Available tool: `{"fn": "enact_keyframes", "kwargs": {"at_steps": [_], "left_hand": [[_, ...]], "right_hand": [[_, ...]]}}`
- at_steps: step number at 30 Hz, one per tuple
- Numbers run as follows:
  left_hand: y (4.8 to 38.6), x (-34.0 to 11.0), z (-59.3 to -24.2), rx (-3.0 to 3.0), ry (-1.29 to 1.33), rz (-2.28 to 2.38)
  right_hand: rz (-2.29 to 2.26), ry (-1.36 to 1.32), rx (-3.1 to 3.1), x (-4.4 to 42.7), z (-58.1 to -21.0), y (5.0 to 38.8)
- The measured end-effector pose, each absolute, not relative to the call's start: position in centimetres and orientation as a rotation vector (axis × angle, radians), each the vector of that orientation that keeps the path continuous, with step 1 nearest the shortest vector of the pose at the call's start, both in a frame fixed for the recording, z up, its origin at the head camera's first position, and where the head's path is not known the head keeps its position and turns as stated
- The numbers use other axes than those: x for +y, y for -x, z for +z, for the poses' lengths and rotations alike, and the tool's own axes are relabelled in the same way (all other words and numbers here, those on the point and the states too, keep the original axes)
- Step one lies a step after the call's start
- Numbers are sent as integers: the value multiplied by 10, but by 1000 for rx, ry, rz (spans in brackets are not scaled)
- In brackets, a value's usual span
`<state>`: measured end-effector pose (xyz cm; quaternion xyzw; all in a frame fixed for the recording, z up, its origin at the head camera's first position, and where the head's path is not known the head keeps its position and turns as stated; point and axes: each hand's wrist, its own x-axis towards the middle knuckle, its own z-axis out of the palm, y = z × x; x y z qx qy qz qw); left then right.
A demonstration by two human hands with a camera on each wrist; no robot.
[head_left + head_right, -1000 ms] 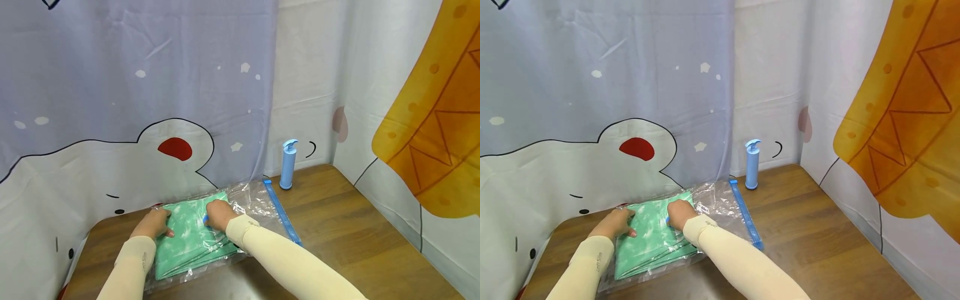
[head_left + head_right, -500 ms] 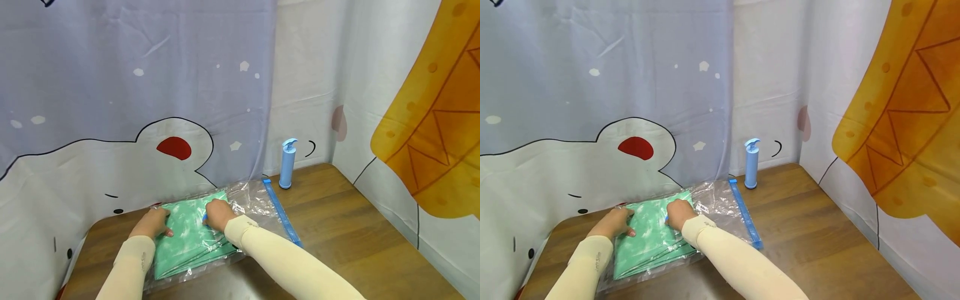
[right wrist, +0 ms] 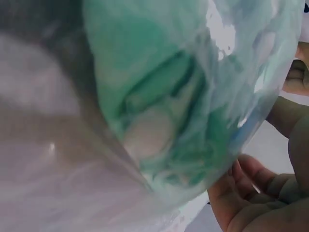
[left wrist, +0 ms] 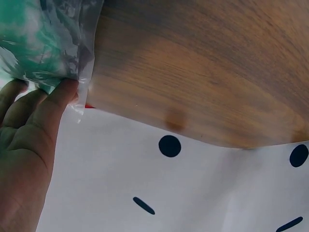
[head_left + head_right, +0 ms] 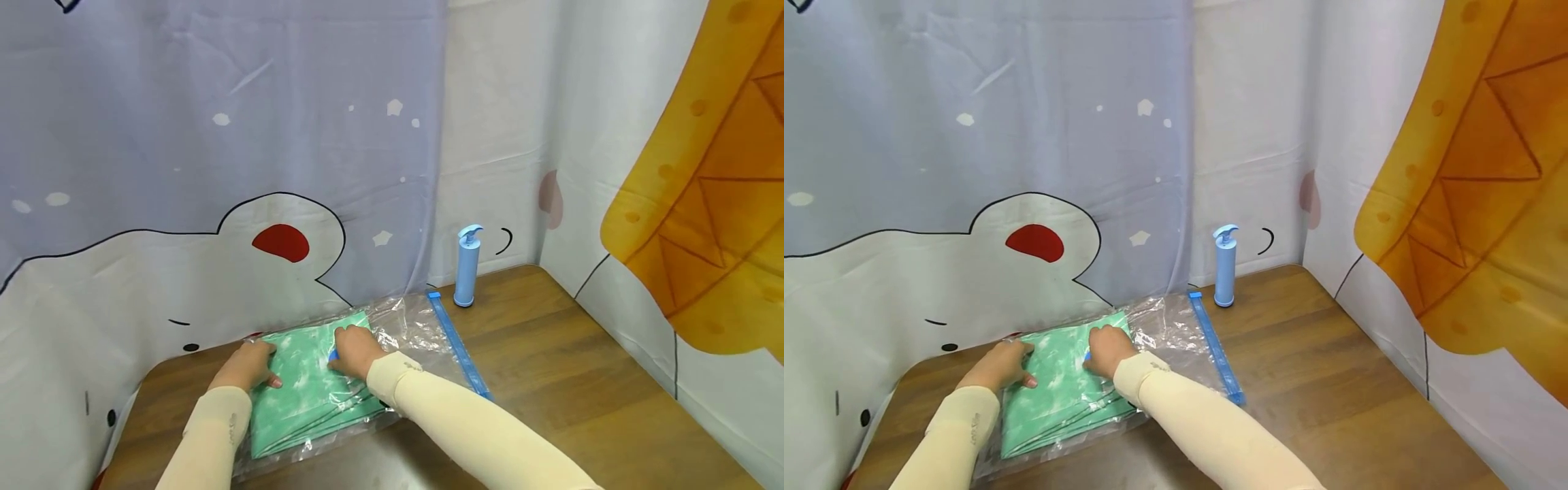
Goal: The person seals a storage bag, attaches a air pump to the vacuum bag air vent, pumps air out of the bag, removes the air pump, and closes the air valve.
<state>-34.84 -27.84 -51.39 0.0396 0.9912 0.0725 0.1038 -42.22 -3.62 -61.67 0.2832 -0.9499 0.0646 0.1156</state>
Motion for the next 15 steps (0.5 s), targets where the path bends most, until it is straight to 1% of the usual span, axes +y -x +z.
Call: {"fn": "enact_keyframes", "kwargs": {"at_steps": [10,12,15], "left_hand": [[345,-280,-511,2926,-127,195],[344,-279,-511,2928,-126,203],[343,-279,-511,2932,-121,212]], "right_hand": [[162,-849,-2692,-43,-623,419],[179,-847,-2707,-43,-619,416],[157,-836,-2746,-39,-594,397]]}}
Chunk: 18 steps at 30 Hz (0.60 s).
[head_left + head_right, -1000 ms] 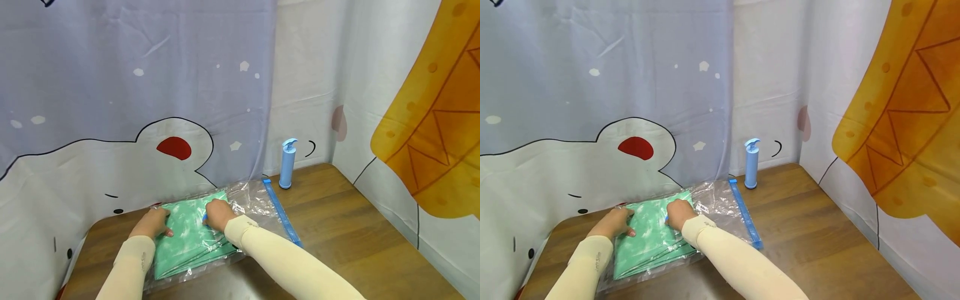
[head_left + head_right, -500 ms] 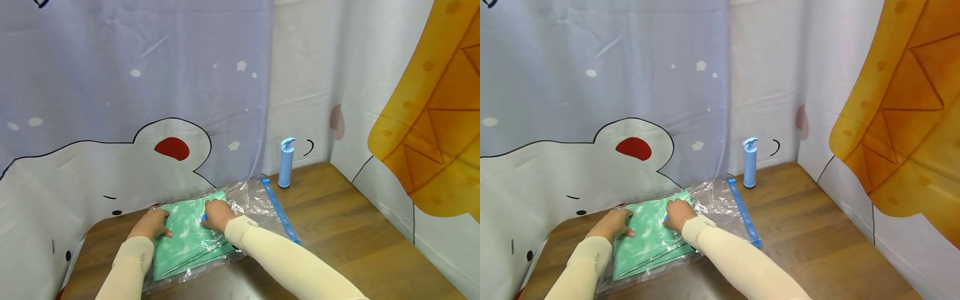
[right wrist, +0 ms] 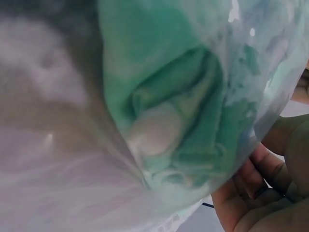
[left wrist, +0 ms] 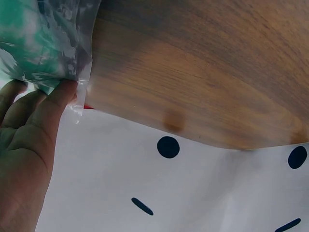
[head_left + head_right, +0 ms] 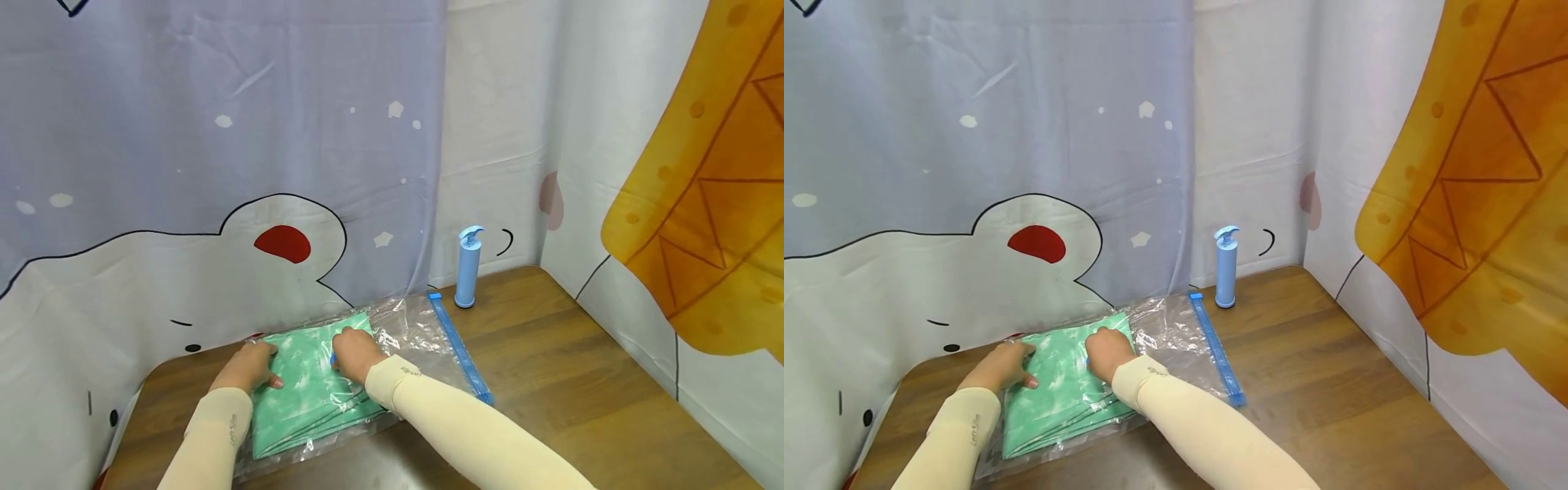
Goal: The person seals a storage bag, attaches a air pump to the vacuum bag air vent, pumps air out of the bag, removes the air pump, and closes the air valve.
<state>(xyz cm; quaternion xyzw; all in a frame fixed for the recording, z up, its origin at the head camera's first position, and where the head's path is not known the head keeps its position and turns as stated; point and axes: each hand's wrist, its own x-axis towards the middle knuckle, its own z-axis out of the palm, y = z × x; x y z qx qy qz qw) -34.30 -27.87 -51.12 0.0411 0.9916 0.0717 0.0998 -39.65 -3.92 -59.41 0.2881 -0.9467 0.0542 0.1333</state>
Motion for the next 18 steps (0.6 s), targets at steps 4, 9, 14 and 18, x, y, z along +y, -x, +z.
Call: {"fn": "enact_keyframes", "kwargs": {"at_steps": [4,9,14,18], "left_hand": [[342,-278,-511,2932,-106,211],[341,-278,-511,2925,-94,228],[343,-278,-511,2930,-94,223],[343,-278,-510,2936,-112,207]], "right_hand": [[122,-868,-2741,-34,-569,379],[84,-903,-2739,-30,-556,370],[86,-919,-2765,-31,-558,374],[305,-891,-2854,-31,-583,396]]}}
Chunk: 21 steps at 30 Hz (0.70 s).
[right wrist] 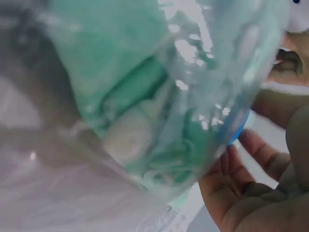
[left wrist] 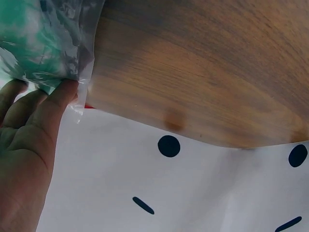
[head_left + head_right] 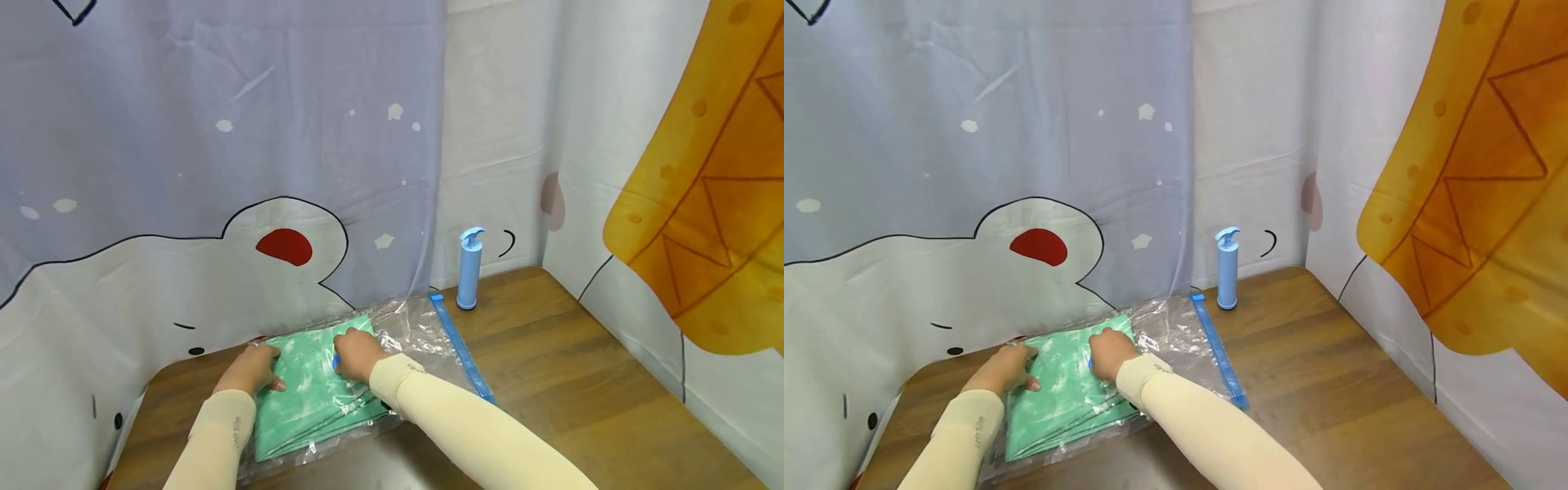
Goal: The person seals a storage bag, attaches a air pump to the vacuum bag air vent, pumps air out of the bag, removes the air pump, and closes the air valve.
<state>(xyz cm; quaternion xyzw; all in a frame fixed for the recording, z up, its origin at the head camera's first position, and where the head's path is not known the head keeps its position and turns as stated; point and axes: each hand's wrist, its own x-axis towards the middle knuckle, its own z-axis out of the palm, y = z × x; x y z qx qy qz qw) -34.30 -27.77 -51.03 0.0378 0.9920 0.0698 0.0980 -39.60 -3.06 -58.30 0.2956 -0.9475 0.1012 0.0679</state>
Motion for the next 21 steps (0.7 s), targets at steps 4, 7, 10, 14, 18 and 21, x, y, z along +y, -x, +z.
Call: {"fn": "enact_keyframes", "kwargs": {"at_steps": [4,7,10,14,18,21], "left_hand": [[346,-277,-511,2939,-143,192],[347,-277,-512,2942,-146,190],[347,-278,-511,2946,-151,186],[347,-278,-511,2948,-165,178],[347,-278,-511,2941,-142,183],[346,-277,-512,2935,-113,192]], "right_hand": [[432,-856,-2843,-30,-604,411],[392,-854,-2801,-32,-610,415],[369,-853,-2798,-37,-613,417],[375,-848,-2837,-42,-609,416],[323,-839,-2843,-45,-600,407],[271,-853,-2817,-47,-604,409]]}}
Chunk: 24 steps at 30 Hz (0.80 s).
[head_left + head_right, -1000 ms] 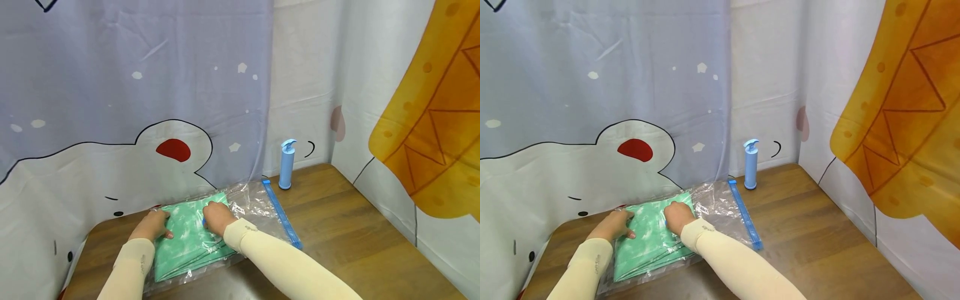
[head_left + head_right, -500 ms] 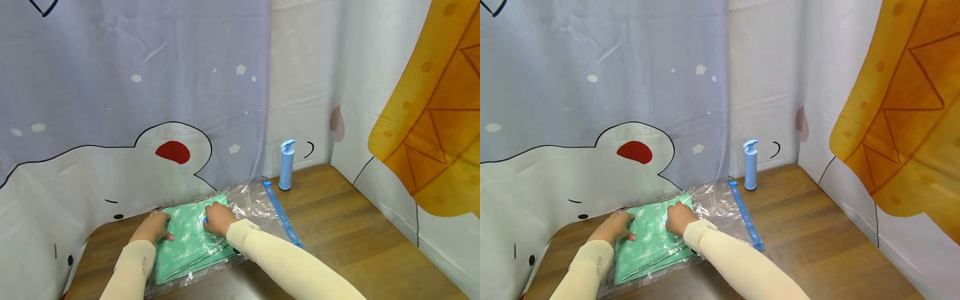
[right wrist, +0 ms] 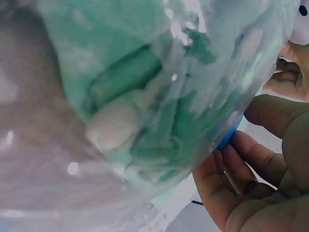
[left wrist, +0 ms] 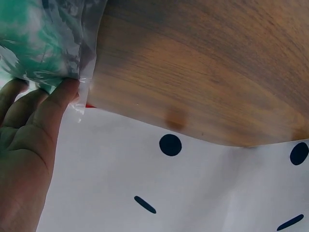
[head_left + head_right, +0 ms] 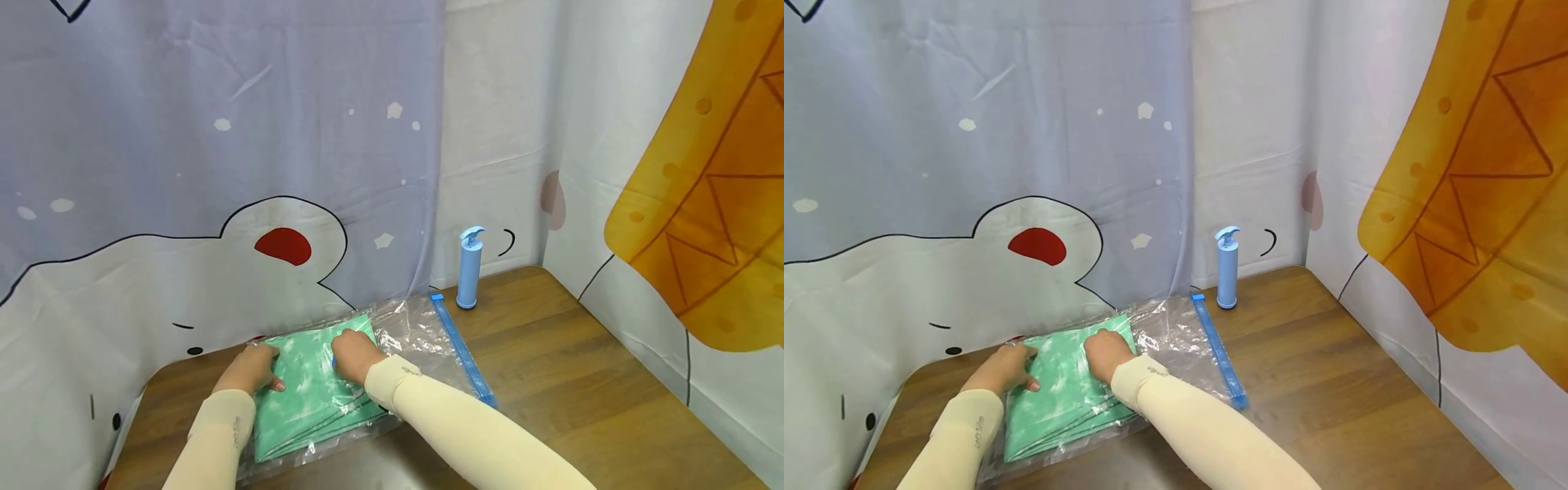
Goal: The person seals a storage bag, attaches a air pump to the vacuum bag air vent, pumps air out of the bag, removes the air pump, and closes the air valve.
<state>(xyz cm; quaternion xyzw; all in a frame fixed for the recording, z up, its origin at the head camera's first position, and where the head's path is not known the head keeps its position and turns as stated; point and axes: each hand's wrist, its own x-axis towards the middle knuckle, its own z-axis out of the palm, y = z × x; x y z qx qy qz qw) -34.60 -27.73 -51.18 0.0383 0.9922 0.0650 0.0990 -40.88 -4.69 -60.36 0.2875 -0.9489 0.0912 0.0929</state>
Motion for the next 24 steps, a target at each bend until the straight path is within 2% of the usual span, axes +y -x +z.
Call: {"fn": "enact_keyframes", "kwargs": {"at_steps": [2,7,14,19,24], "left_hand": [[347,-276,-512,2933,-106,194],[352,-278,-515,2936,-124,162],[357,-284,-518,2936,-159,188],[363,-289,-527,2953,-144,183],[360,-283,-520,2935,-113,212]], "right_hand": [[243,-876,-2786,-47,-613,419],[213,-870,-2785,-44,-613,414],[249,-826,-2870,-36,-568,376],[227,-827,-2879,-41,-584,385],[199,-827,-2818,-47,-612,408]]}}
